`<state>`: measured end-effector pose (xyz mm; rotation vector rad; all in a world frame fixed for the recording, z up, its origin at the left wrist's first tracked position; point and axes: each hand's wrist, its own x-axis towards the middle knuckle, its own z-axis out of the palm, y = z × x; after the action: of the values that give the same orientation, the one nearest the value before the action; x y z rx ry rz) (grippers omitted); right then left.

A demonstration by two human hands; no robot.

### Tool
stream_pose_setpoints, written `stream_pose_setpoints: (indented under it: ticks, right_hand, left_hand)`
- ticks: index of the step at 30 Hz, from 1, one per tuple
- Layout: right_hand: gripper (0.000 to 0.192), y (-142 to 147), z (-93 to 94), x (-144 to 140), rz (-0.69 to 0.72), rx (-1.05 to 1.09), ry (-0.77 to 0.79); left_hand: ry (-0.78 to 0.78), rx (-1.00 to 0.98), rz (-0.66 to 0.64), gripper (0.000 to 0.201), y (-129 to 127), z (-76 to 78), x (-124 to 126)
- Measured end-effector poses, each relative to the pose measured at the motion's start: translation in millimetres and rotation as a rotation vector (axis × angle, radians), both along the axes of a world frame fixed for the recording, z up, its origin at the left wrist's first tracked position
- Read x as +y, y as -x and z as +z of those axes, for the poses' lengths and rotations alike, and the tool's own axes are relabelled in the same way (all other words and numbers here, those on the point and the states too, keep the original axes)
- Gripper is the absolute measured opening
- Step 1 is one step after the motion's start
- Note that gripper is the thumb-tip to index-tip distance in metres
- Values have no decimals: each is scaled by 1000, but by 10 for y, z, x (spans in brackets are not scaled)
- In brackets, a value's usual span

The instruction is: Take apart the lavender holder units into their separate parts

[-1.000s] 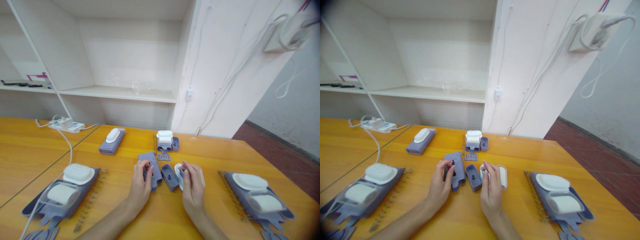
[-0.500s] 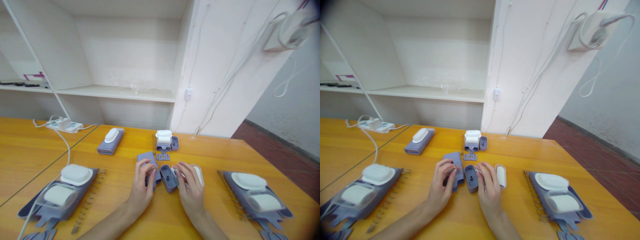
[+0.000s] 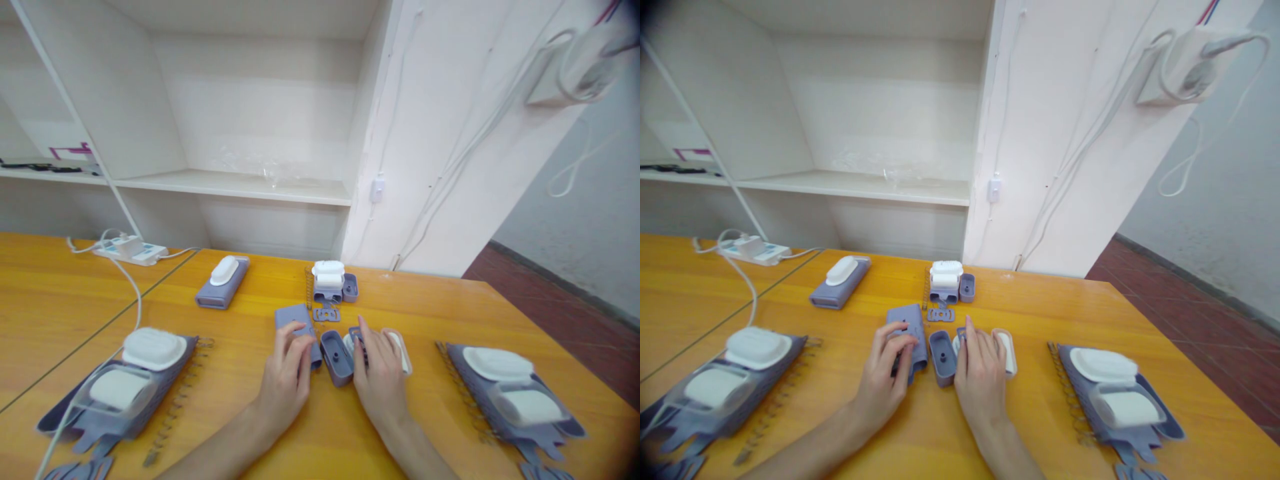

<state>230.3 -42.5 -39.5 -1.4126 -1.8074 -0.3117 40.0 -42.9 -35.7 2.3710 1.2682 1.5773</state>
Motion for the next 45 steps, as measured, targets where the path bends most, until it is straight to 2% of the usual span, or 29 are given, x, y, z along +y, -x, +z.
stream_pose_setpoints:
  ticks: [7,12,19,24,29,35,40,45]
  right_hand:
    - [45,27,111,-63,53,-28,-162]
    - [31,48,117,-73,32,-86,-44]
    - [29,60,128,-91,60,-86,-9]
    - [27,78,135,-104,118,-84,1]
    - [28,95,167,-119,166,-106,8]
    - [23,95,176,-128,234,-151,-7]
    - [16,102,214,-144,256,-128,-11]
    - [13,108,248,-159,282,-119,-15]
  left_hand:
    - [-66,51,-17,24,4,-21,-40]
    - [-77,89,-25,24,-2,23,-60]
    - [-90,231,-213,36,14,187,-111]
    - [-126,286,-283,37,21,212,-133]
    - [-28,289,-199,27,-18,197,-108]
    - [41,368,-40,31,-21,207,-68]
    - [76,460,-8,34,-1,197,-68]
    - [108,500,95,26,-31,149,-54]
